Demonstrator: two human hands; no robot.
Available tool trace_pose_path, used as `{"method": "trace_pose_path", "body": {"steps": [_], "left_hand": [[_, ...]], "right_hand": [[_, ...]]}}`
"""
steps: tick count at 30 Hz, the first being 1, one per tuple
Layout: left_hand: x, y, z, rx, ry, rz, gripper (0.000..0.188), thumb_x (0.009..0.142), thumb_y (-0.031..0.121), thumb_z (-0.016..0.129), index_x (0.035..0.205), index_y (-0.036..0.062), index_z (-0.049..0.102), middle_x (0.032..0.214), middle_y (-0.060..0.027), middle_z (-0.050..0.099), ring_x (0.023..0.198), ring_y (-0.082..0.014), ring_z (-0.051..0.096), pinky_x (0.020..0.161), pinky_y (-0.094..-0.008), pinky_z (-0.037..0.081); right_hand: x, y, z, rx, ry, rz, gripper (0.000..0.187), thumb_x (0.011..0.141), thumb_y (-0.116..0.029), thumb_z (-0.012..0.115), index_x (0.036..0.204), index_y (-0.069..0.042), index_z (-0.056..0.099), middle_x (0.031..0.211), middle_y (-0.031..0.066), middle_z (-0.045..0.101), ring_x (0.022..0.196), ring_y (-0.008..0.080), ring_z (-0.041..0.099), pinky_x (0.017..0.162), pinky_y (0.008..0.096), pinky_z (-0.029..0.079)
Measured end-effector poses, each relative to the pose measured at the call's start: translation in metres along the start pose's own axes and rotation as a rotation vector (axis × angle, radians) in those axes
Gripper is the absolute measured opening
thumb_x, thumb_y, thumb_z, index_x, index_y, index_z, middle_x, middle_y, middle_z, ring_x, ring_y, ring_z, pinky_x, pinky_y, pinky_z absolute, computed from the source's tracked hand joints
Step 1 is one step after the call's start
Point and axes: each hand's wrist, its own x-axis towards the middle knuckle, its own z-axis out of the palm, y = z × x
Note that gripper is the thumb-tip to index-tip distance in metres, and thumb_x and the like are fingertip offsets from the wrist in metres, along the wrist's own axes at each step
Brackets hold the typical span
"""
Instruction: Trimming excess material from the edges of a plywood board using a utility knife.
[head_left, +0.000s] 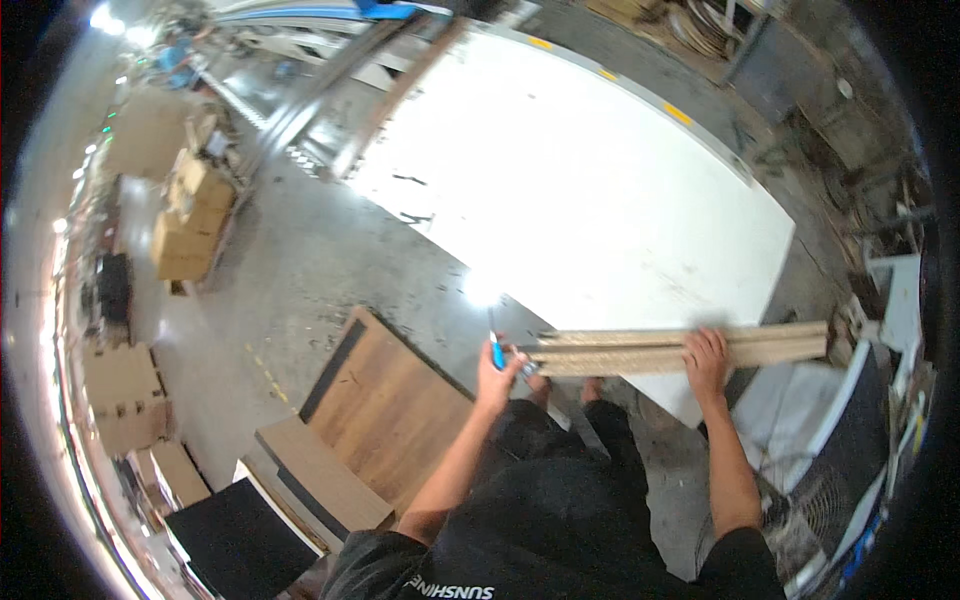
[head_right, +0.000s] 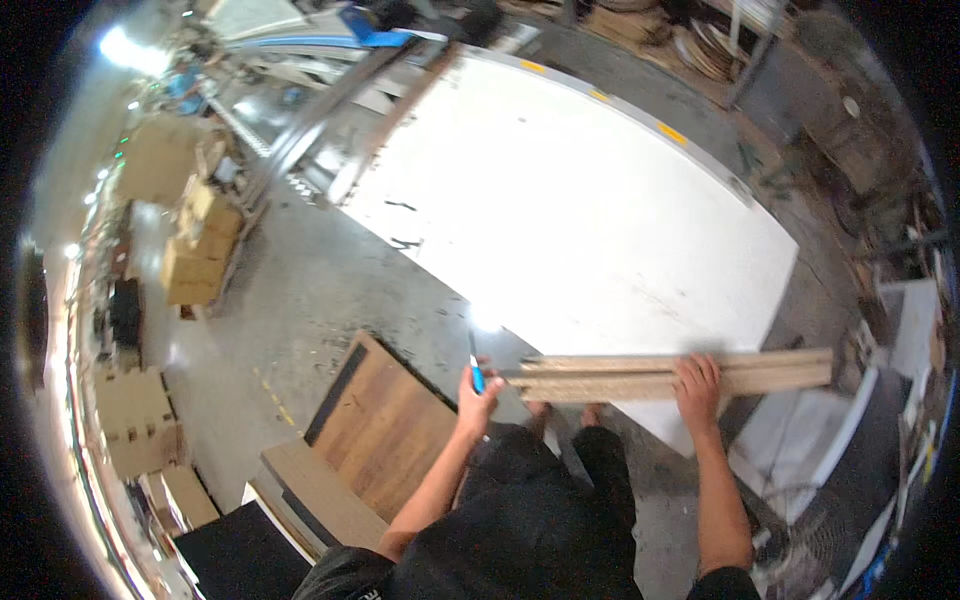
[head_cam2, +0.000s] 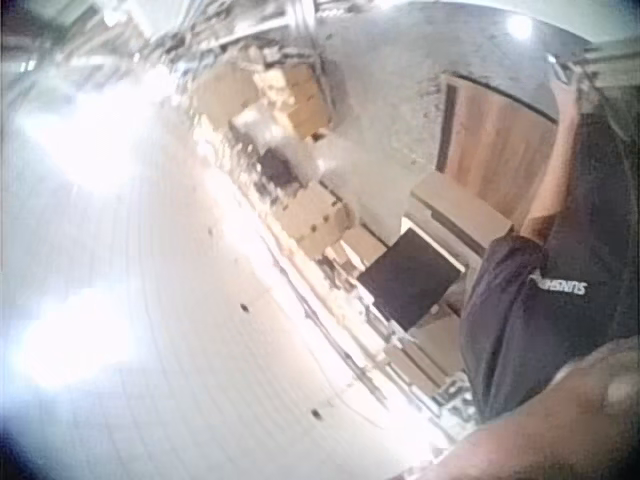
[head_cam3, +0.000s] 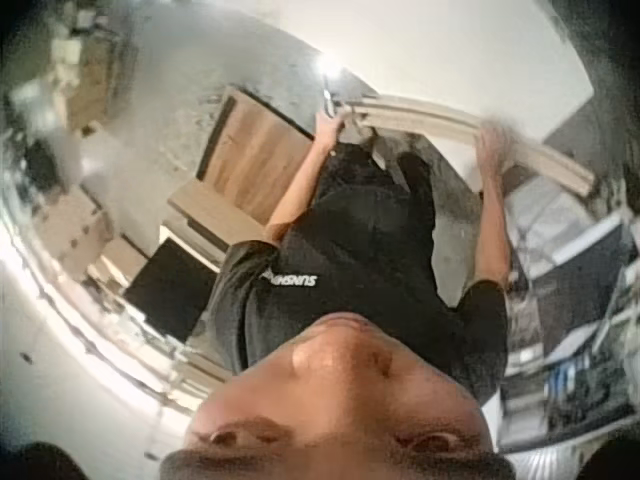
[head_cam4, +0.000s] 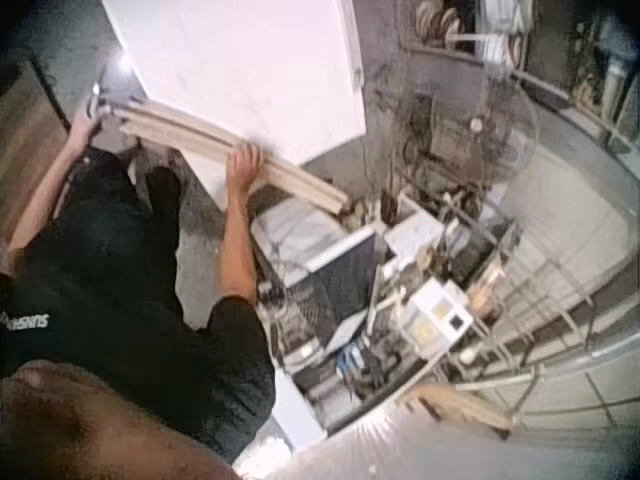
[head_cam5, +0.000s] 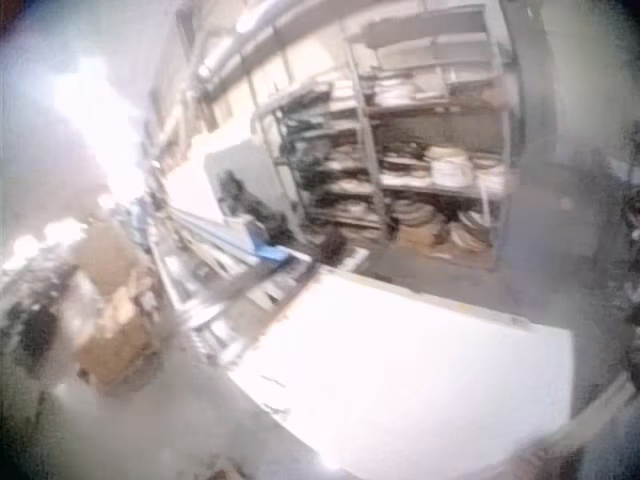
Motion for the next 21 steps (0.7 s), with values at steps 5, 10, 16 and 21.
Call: {"method": "trace_pose_path", "body": {"steps": [5, 10, 16, 21], "left_hand": [[0.004, 0.017, -0.035, -0.195, 0.026, 0.059, 0.067, 0.091, 0.029, 0.083, 0.146, 0.009, 0.05, 0.106, -0.0046, 0.063, 0.066, -0.0076, 0.052, 0.052, -0.0246, 0.04], [0.036, 0.038, -0.041, -0.265, 0.076, -0.008, 0.046, 0.099, 0.033, 0.075, 0.133, 0.0092, 0.055, 0.076, 0.0038, 0.05, 0.052, -0.006, 0.042, 0.046, -0.0246, 0.033], [0.118, 0.038, -0.009, -0.101, 0.162, -0.005, 0.049, 0.1, 0.05, 0.071, 0.119, 0.0059, 0.06, 0.078, -0.0036, 0.062, 0.05, -0.0101, 0.046, 0.046, -0.0287, 0.038], [0.084, 0.028, -0.016, 0.038, 0.16, 0.041, 0.061, 0.11, 0.052, 0.044, 0.137, -0.002, 0.056, 0.108, -0.0164, 0.073, 0.054, -0.0138, 0.049, 0.053, -0.0304, 0.045]], "right_hand": [[0.027, -0.042, -0.038, 0.119, 0.031, -0.079, 0.026, 0.079, -0.012, 0.078, 0.104, -0.005, 0.073, 0.108, 0.0116, 0.07, 0.117, 0.0326, 0.061, 0.118, 0.0536, 0.039], [0.098, -0.067, -0.074, 0.067, -0.008, -0.123, 0.022, 0.085, -0.015, 0.074, 0.105, -0.007, 0.071, 0.096, 0.0093, 0.064, 0.102, 0.0298, 0.06, 0.104, 0.0493, 0.042], [0.185, -0.028, -0.033, 0.027, -0.118, -0.118, 0.023, 0.093, -0.024, 0.07, 0.108, -0.006, 0.07, 0.1, 0.0093, 0.065, 0.104, 0.0293, 0.06, 0.098, 0.0453, 0.039], [0.242, 0.007, 0.024, 0.125, -0.299, -0.066, 0.029, 0.1, -0.032, 0.062, 0.11, -0.005, 0.068, 0.108, 0.0132, 0.067, 0.114, 0.0313, 0.058, 0.102, 0.0477, 0.035]]}}
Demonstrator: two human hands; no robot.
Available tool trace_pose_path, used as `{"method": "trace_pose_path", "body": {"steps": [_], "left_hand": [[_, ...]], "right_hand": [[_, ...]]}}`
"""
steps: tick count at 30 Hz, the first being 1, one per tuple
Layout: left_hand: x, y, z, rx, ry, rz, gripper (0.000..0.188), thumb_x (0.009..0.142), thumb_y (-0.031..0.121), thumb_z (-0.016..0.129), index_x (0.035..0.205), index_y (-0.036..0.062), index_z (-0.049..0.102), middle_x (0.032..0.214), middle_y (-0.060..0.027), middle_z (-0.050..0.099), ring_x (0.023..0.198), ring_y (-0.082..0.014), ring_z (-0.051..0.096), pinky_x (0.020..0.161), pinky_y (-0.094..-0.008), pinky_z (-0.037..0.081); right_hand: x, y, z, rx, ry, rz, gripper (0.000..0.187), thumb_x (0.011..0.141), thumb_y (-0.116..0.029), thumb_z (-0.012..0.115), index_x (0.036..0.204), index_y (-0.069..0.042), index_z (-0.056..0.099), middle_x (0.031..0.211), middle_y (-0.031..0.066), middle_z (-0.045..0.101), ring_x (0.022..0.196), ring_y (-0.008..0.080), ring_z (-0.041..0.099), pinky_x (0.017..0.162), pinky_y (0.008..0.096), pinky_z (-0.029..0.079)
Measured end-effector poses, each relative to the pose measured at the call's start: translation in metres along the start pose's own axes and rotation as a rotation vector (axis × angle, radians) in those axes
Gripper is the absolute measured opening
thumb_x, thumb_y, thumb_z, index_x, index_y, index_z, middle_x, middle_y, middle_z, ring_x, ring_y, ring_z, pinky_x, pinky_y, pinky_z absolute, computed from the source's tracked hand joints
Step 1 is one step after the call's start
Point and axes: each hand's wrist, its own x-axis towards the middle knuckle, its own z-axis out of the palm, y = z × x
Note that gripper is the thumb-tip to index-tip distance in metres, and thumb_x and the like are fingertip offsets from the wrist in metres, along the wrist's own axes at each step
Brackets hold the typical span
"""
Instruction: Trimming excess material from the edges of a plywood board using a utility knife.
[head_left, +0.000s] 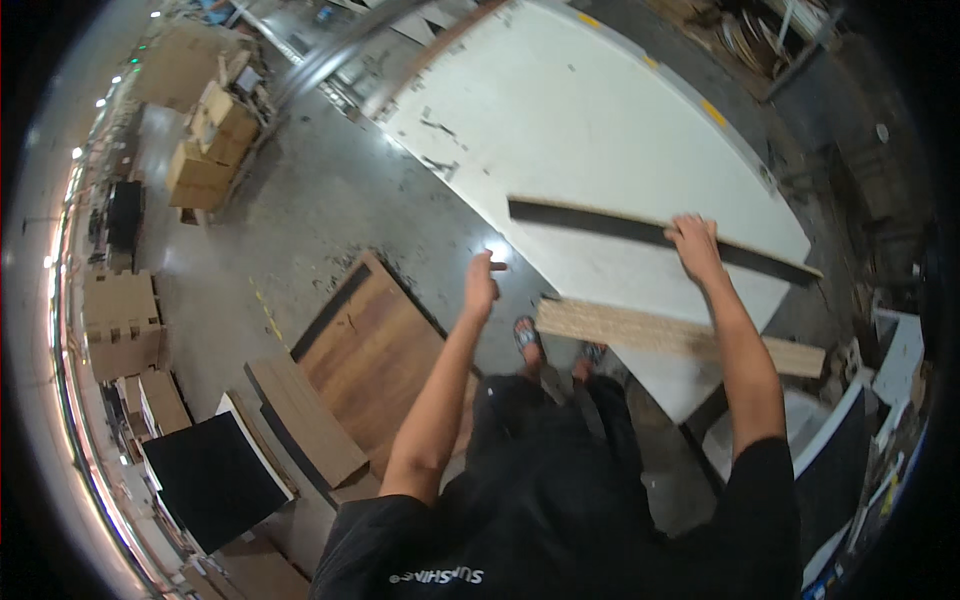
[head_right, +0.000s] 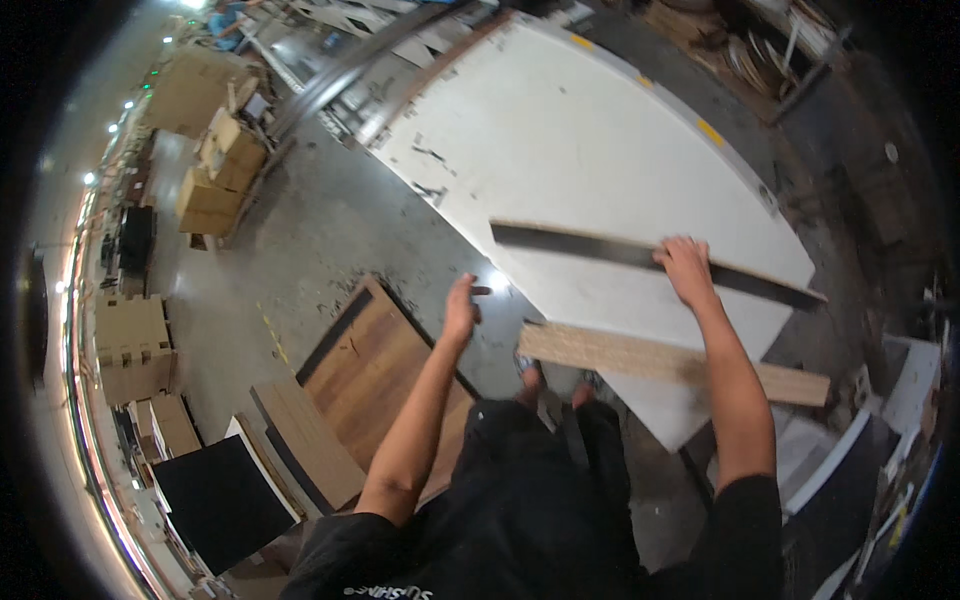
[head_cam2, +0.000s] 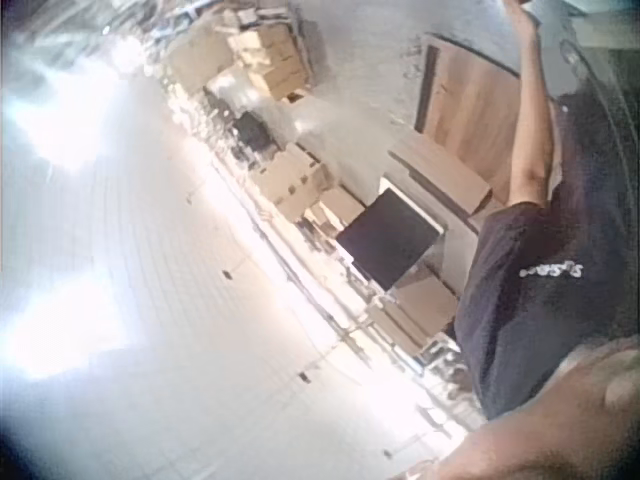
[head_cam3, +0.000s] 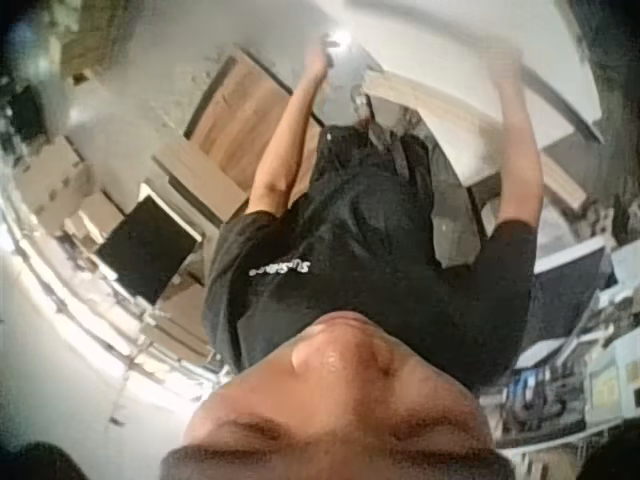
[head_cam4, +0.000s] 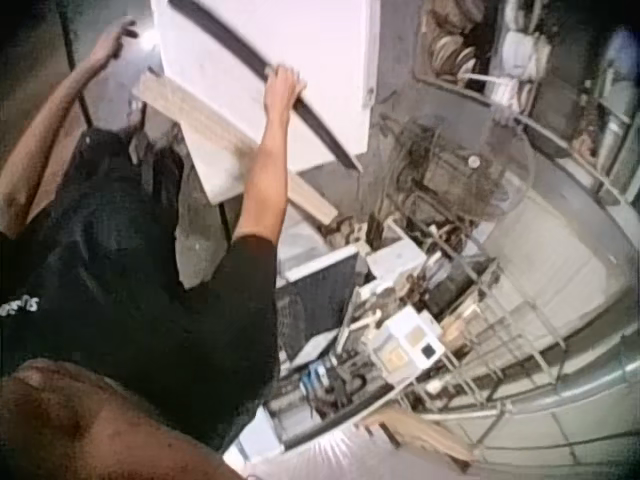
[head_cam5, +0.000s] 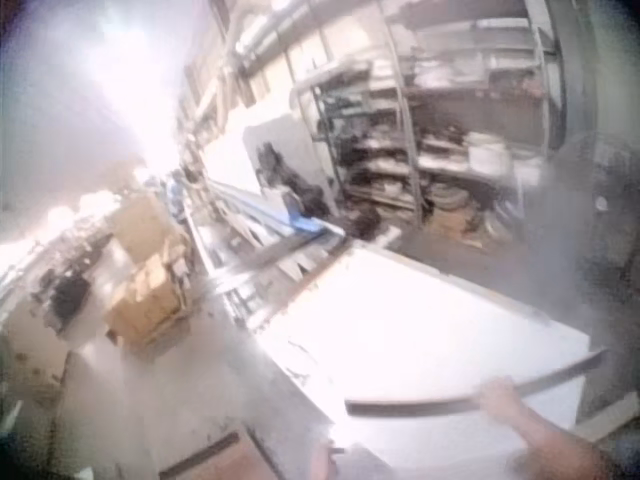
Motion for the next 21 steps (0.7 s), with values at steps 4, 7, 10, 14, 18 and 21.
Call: {"method": "trace_pose_path", "body": {"steps": [4, 7, 10, 14, 18, 21], "left_hand": [[-0.061, -0.024, -0.028, 0.071, 0.007, -0.043, 0.048, 0.112, 0.041, 0.048, 0.138, 0.0018, 0.057, 0.094, -0.008, 0.067, 0.057, -0.0106, 0.048, 0.054, -0.0279, 0.043], [-0.098, -0.056, -0.04, 0.125, 0.053, -0.044, 0.043, 0.111, 0.036, 0.053, 0.138, 0.0035, 0.058, 0.093, -0.0053, 0.066, 0.063, -0.0092, 0.05, 0.056, -0.0271, 0.044], [-0.114, -0.069, -0.033, 0.18, 0.033, -0.014, 0.044, 0.109, 0.036, 0.058, 0.14, 0.0047, 0.057, 0.097, -0.0038, 0.065, 0.07, -0.008, 0.052, 0.059, -0.0257, 0.044], [-0.123, -0.06, 0.0, 0.234, -0.095, 0.06, 0.071, 0.095, 0.036, 0.08, 0.151, 0.0042, 0.05, 0.126, -0.0099, 0.065, 0.101, -0.0153, 0.059, 0.084, -0.0296, 0.049], [-0.117, -0.074, 0.012, 0.329, -0.171, 0.185, 0.088, 0.085, 0.029, 0.09, 0.157, 0.0054, 0.045, 0.145, -0.0123, 0.061, 0.127, -0.0219, 0.056, 0.105, -0.0348, 0.046], [-0.111, -0.058, 0.016, 0.252, -0.185, 0.085, 0.085, 0.086, 0.026, 0.088, 0.153, -0.003, 0.046, 0.142, -0.0159, 0.062, 0.136, -0.0291, 0.055, 0.119, -0.0423, 0.038]], "right_hand": [[0.013, 0.008, 0.022, -0.106, 0.12, 0.056, 0.051, 0.098, -0.031, 0.069, 0.143, -0.01, 0.058, 0.134, 0.0152, 0.056, 0.13, 0.0333, 0.051, 0.115, 0.0508, 0.031], [-0.001, -0.037, 0.015, -0.093, 0.14, -0.071, 0.081, 0.091, -0.047, 0.077, 0.154, -0.005, 0.047, 0.153, 0.0182, 0.048, 0.146, 0.0339, 0.042, 0.123, 0.0521, 0.026], [-0.066, -0.105, 0.013, -0.068, -0.116, -0.175, 0.109, 0.077, -0.058, 0.085, 0.159, -0.003, 0.038, 0.153, 0.0176, 0.046, 0.149, 0.0364, 0.038, 0.127, 0.0584, 0.019], [-0.143, -0.141, 0.026, -0.1, -0.146, -0.143, 0.113, 0.072, -0.054, 0.091, 0.158, -0.002, 0.039, 0.149, 0.0153, 0.051, 0.145, 0.034, 0.043, 0.125, 0.0598, 0.021], [-0.156, -0.117, 0.058, -0.022, -0.172, -0.033, 0.103, 0.071, -0.031, 0.093, 0.154, -0.001, 0.041, 0.144, 0.0154, 0.055, 0.135, 0.0302, 0.051, 0.117, 0.0522, 0.032], [-0.162, -0.113, 0.068, 0.0, -0.129, -0.061, 0.092, 0.071, -0.027, 0.092, 0.146, -0.001, 0.046, 0.139, 0.0159, 0.057, 0.133, 0.0311, 0.053, 0.116, 0.0497, 0.033]]}}
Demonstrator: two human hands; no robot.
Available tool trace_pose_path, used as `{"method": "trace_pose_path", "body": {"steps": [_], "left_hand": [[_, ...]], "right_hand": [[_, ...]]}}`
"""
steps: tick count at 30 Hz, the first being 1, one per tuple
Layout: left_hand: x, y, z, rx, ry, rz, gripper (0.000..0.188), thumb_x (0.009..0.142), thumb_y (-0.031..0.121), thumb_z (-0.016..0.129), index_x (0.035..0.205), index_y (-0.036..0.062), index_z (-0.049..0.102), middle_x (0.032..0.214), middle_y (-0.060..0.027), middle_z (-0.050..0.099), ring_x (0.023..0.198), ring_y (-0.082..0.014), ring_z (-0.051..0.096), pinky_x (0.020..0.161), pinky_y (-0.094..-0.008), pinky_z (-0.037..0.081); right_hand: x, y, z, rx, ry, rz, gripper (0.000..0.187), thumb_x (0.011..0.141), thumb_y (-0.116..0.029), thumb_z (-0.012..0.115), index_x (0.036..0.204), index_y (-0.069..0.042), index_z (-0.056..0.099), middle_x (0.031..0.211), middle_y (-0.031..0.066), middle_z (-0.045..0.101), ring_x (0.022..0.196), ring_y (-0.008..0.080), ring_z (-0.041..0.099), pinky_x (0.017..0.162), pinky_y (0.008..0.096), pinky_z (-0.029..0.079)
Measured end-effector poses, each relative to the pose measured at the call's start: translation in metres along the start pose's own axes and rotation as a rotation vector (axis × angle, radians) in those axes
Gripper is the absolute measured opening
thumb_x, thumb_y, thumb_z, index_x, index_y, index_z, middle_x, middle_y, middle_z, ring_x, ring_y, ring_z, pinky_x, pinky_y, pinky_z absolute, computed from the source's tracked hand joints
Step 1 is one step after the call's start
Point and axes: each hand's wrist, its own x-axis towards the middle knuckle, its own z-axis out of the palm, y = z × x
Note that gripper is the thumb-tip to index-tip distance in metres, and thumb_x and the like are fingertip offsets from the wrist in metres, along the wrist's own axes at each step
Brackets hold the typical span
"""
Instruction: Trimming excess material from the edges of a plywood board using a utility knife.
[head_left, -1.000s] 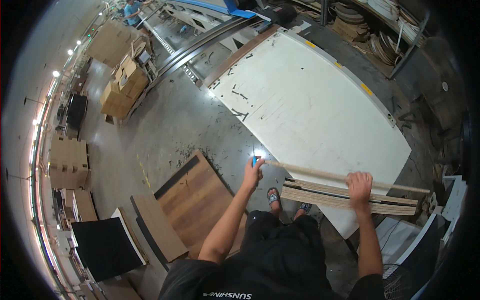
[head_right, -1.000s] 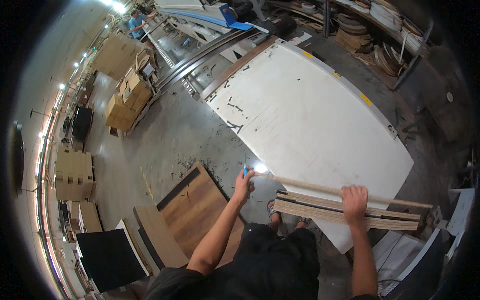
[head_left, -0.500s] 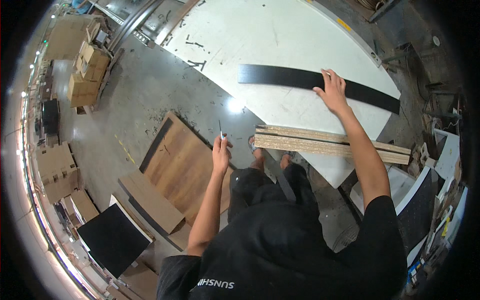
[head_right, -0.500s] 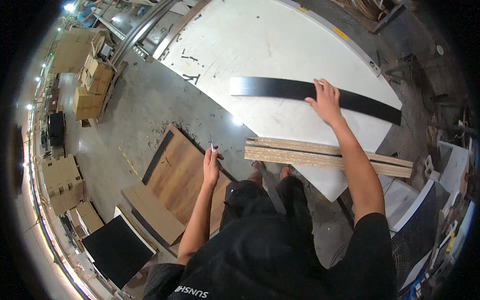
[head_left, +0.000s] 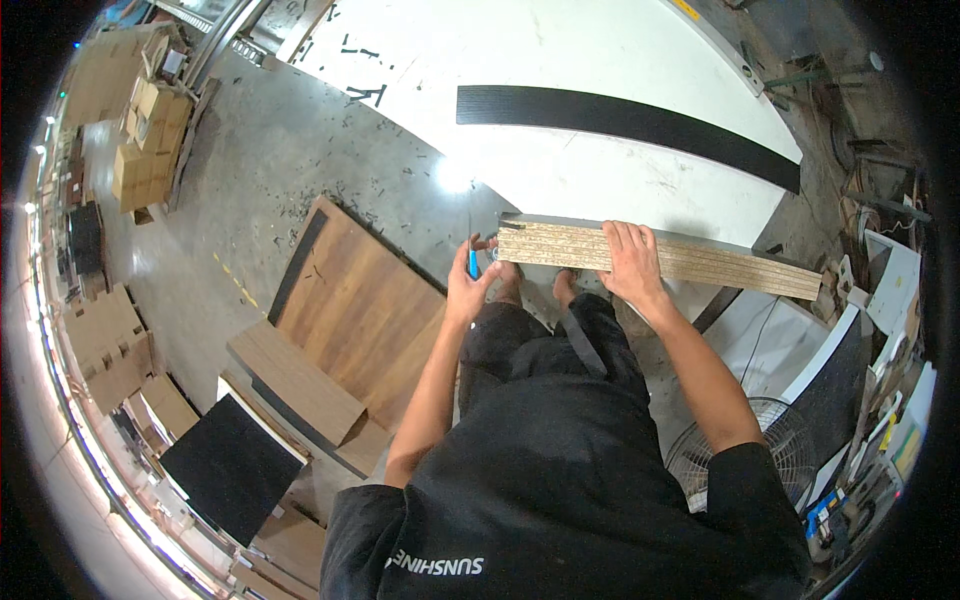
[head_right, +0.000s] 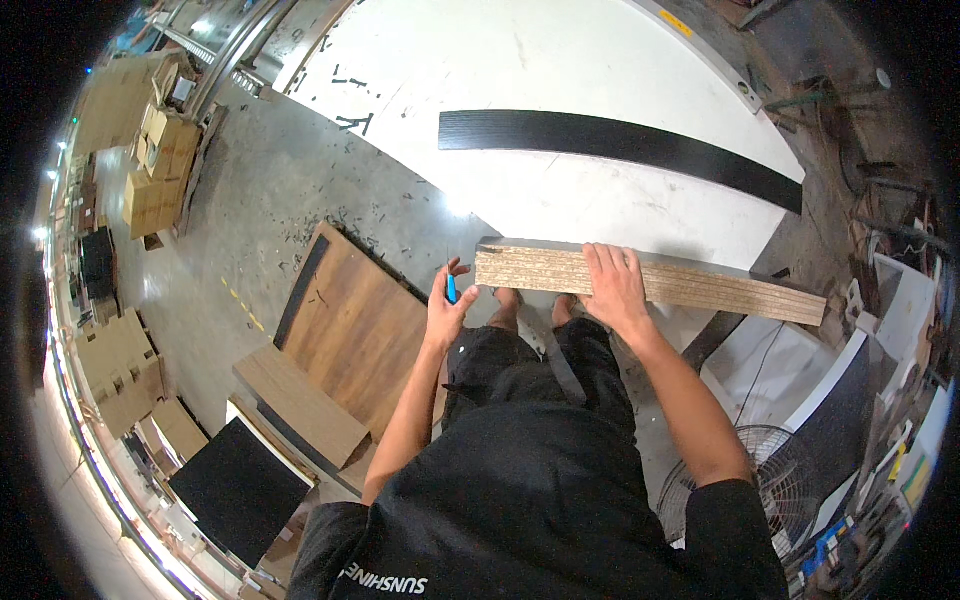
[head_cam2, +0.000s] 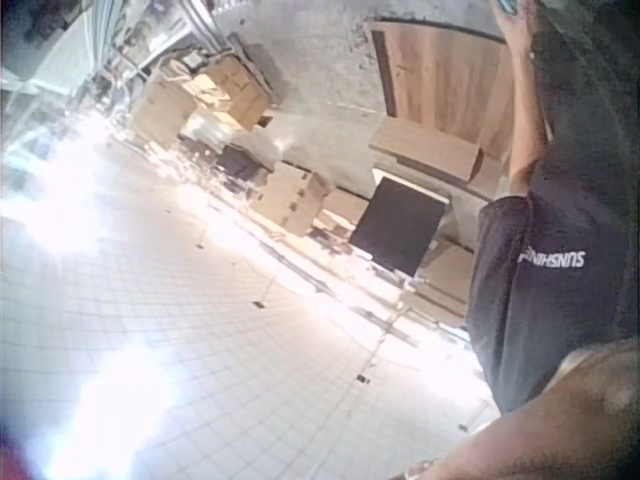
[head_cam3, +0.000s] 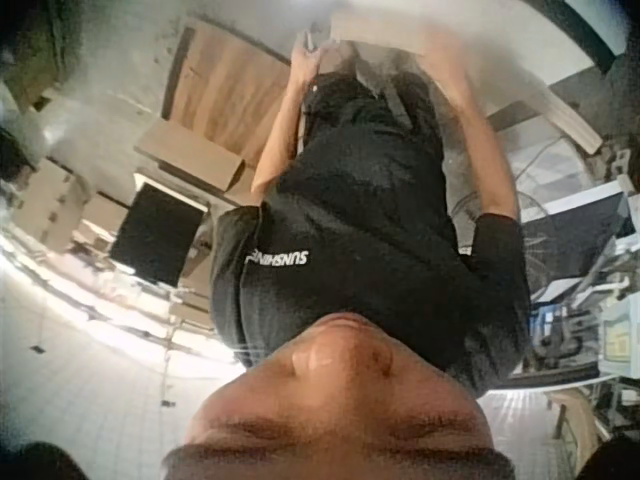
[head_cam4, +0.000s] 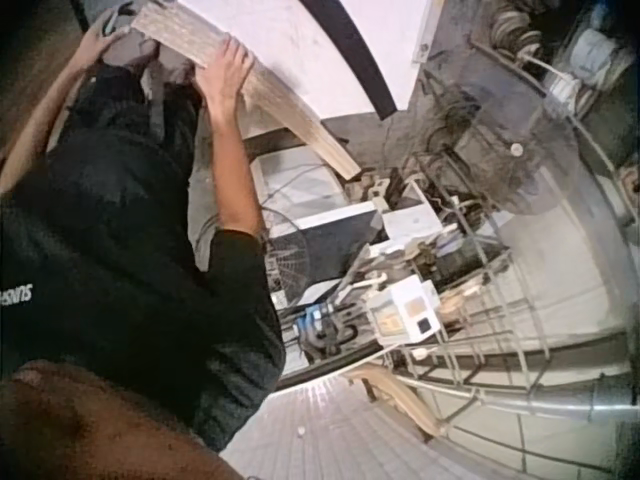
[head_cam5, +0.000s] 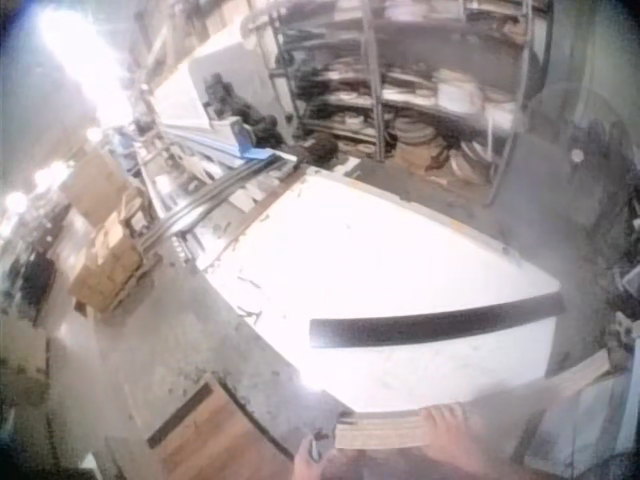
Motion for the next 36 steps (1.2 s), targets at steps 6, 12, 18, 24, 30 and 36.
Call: {"method": "trace_pose_path", "body": {"steps": [6, 12, 18, 24, 30, 36], "left_hand": [[0.016, -0.006, 0.002, -0.083, -0.063, 0.142, 0.096, 0.093, 0.039, 0.08, 0.166, 0.0018, 0.029, 0.165, -0.0176, 0.043, 0.151, -0.0281, 0.041, 0.124, -0.0424, 0.034], [0.025, 0.001, 0.033, -0.136, -0.049, 0.21, 0.112, 0.085, 0.049, 0.088, 0.166, 0.0011, 0.028, 0.161, -0.0204, 0.046, 0.147, -0.0278, 0.046, 0.122, -0.0433, 0.038], [0.023, 0.001, 0.03, -0.145, -0.137, 0.111, 0.096, 0.093, 0.05, 0.079, 0.165, 0.0035, 0.034, 0.158, -0.0173, 0.051, 0.147, -0.0275, 0.048, 0.123, -0.0437, 0.035], [0.02, 0.014, 0.01, -0.23, -0.179, -0.138, 0.08, 0.107, 0.063, 0.046, 0.161, 0.0036, 0.041, 0.146, -0.0118, 0.059, 0.108, -0.0162, 0.063, 0.079, -0.0298, 0.052], [0.047, 0.008, 0.011, -0.351, 0.039, -0.152, 0.06, 0.114, 0.046, 0.035, 0.155, 0.0045, 0.051, 0.125, -0.0064, 0.061, 0.091, -0.0124, 0.057, 0.081, -0.0303, 0.05], [0.063, 0.027, 0.021, -0.435, -0.107, -0.206, 0.054, 0.115, 0.031, 0.036, 0.159, 0.0016, 0.044, 0.149, -0.0164, 0.057, 0.139, -0.0252, 0.053, 0.118, -0.0373, 0.04]], "right_hand": [[0.008, -0.006, -0.011, -0.03, 0.031, -0.023, 0.083, 0.069, -0.027, 0.091, 0.138, -0.002, 0.051, 0.128, 0.0153, 0.059, 0.125, 0.0314, 0.055, 0.111, 0.0485, 0.036], [0.018, -0.005, -0.017, -0.036, 0.061, -0.018, 0.087, 0.07, -0.037, 0.092, 0.139, -0.001, 0.051, 0.124, 0.0131, 0.058, 0.12, 0.0299, 0.056, 0.109, 0.0456, 0.039], [0.011, -0.003, -0.003, -0.069, -0.013, 0.03, 0.093, 0.07, -0.041, 0.092, 0.143, -0.003, 0.048, 0.138, 0.014, 0.057, 0.132, 0.0298, 0.053, 0.116, 0.0478, 0.034], [0.008, -0.005, -0.004, -0.069, -0.065, 0.061, 0.092, 0.072, -0.033, 0.091, 0.145, -0.001, 0.046, 0.142, 0.0155, 0.054, 0.137, 0.0307, 0.049, 0.12, 0.049, 0.032], [0.016, -0.026, -0.009, -0.066, 0.04, 0.036, 0.096, 0.072, -0.03, 0.09, 0.149, 0.001, 0.043, 0.145, 0.0183, 0.053, 0.139, 0.0316, 0.048, 0.121, 0.0486, 0.032], [0.015, -0.019, 0.0, -0.026, 0.007, 0.055, 0.091, 0.072, -0.032, 0.09, 0.146, 0.0, 0.049, 0.141, 0.0168, 0.057, 0.134, 0.0309, 0.053, 0.119, 0.0474, 0.034]]}}
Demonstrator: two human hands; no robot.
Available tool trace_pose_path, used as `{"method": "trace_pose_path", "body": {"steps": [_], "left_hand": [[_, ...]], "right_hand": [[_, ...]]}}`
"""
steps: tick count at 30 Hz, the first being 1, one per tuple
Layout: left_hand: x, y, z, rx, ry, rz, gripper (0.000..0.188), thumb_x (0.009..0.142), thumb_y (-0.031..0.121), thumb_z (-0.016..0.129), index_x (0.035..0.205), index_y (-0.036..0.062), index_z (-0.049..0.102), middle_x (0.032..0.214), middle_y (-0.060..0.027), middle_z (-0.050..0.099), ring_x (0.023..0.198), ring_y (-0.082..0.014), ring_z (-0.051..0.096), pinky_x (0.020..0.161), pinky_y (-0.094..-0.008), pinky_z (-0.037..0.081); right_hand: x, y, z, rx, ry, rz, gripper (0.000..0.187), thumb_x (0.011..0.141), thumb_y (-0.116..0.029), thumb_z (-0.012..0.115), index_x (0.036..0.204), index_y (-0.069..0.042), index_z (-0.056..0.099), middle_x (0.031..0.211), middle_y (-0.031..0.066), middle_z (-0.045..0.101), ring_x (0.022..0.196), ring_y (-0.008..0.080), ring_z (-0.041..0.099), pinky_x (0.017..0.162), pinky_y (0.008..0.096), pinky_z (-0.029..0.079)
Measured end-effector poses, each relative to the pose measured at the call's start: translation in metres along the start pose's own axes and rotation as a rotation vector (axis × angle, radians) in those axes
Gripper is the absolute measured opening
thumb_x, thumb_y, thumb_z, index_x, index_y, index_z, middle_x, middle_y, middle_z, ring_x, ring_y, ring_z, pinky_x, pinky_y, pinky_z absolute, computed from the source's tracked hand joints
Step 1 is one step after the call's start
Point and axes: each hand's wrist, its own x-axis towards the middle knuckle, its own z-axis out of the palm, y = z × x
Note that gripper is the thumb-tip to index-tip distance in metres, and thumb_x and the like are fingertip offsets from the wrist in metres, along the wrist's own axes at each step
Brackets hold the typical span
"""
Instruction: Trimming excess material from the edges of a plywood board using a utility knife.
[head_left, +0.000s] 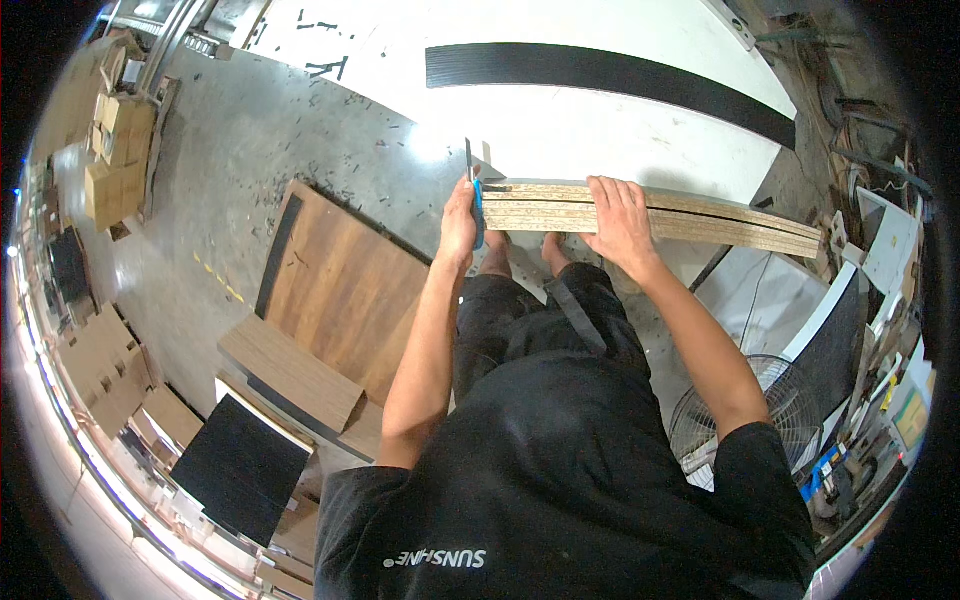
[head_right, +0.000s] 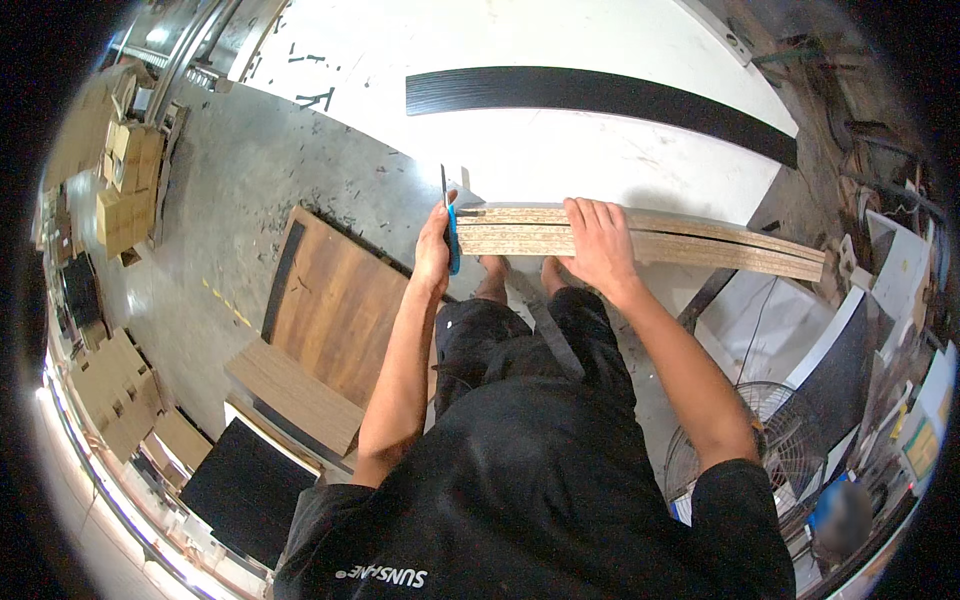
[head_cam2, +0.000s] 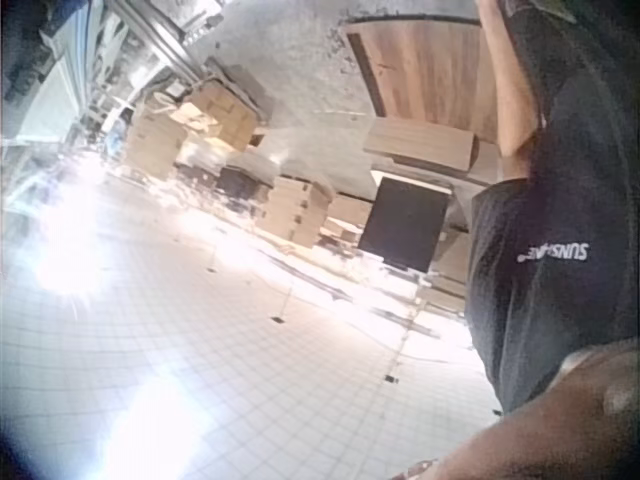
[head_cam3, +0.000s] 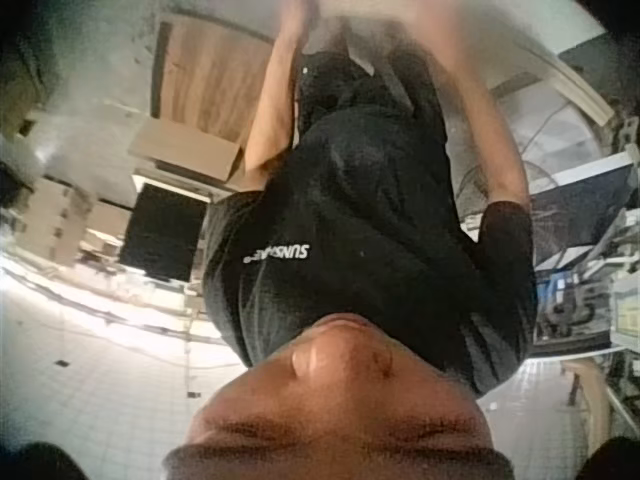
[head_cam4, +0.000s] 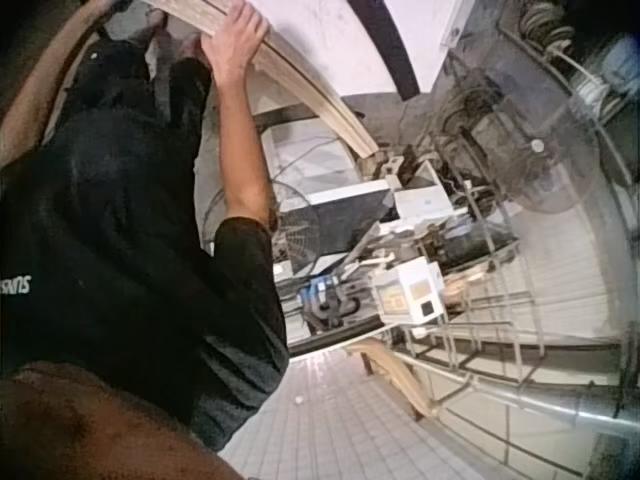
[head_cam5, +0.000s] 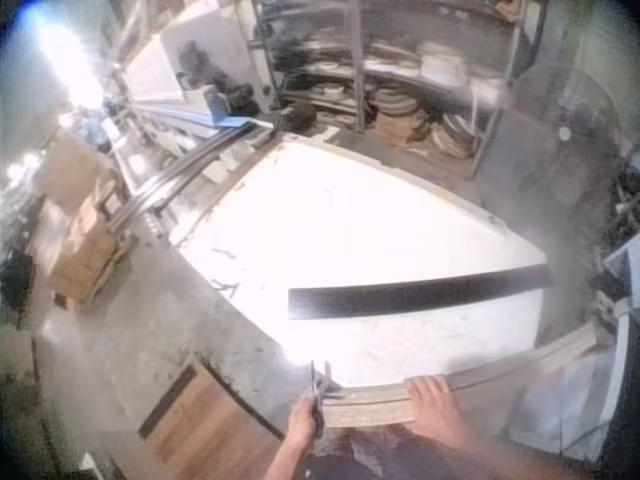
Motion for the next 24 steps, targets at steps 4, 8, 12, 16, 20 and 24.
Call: {"method": "trace_pose_path", "body": {"steps": [4, 8, 12, 16, 20, 24], "left_hand": [[-0.001, 0.006, 0.0, -0.011, -0.045, -0.094, 0.054, 0.116, 0.031, 0.035, 0.159, 0.0007, 0.043, 0.151, -0.0175, 0.056, 0.14, -0.0255, 0.053, 0.117, -0.0368, 0.041], [-0.005, 0.011, 0.001, 0.014, -0.071, -0.098, 0.055, 0.116, 0.033, 0.034, 0.16, 0.001, 0.043, 0.152, -0.0186, 0.055, 0.14, -0.0276, 0.053, 0.119, -0.0378, 0.039], [-0.003, 0.002, 0.0, 0.144, -0.038, -0.055, 0.056, 0.117, 0.038, 0.031, 0.16, 0.0043, 0.045, 0.153, -0.0178, 0.054, 0.142, -0.0268, 0.049, 0.119, -0.0378, 0.037], [-0.009, -0.002, -0.006, 0.385, 0.013, 0.11, 0.057, 0.116, 0.04, 0.033, 0.159, 0.0048, 0.045, 0.15, -0.0192, 0.056, 0.139, -0.0281, 0.053, 0.118, -0.0392, 0.038], [-0.043, 0.001, -0.012, 0.975, 0.152, 0.365, 0.055, 0.111, 0.037, 0.05, 0.16, 0.0118, 0.045, 0.121, -0.0189, 0.065, 0.111, -0.0355, 0.067, 0.096, -0.0471, 0.054], [-0.062, -0.006, -0.022, 1.213, 0.096, 0.408, 0.054, 0.109, 0.034, 0.055, 0.16, 0.0186, 0.046, 0.101, -0.0162, 0.059, 0.09, -0.0374, 0.065, 0.077, -0.0473, 0.056]], "right_hand": [[-0.002, 0.004, 0.005, -0.059, 0.028, -0.028, 0.088, 0.074, -0.041, 0.089, 0.145, -0.003, 0.053, 0.139, 0.0122, 0.06, 0.131, 0.028, 0.054, 0.115, 0.0455, 0.037], [-0.002, 0.007, 0.008, -0.063, 0.058, -0.033, 0.083, 0.075, -0.041, 0.089, 0.142, -0.004, 0.056, 0.137, 0.0112, 0.062, 0.129, 0.0262, 0.055, 0.114, 0.0442, 0.038], [-0.001, 0.008, 0.007, -0.087, 0.049, -0.055, 0.085, 0.075, -0.042, 0.089, 0.143, -0.004, 0.055, 0.137, 0.0109, 0.063, 0.129, 0.0261, 0.056, 0.114, 0.0441, 0.038], [0.002, 0.008, 0.004, -0.014, 0.055, -0.05, 0.084, 0.069, -0.034, 0.091, 0.139, -0.003, 0.057, 0.132, 0.0133, 0.064, 0.126, 0.0288, 0.058, 0.113, 0.0464, 0.039], [0.0, 0.01, 0.005, 0.016, 0.099, -0.062, 0.08, 0.067, -0.031, 0.092, 0.135, -0.003, 0.059, 0.129, 0.0133, 0.066, 0.123, 0.0292, 0.06, 0.111, 0.0456, 0.041], [0.001, 0.009, 0.003, 0.024, 0.116, -0.069, 0.076, 0.067, -0.032, 0.092, 0.131, -0.004, 0.062, 0.13, 0.0128, 0.066, 0.122, 0.0288, 0.061, 0.109, 0.0445, 0.042]]}}
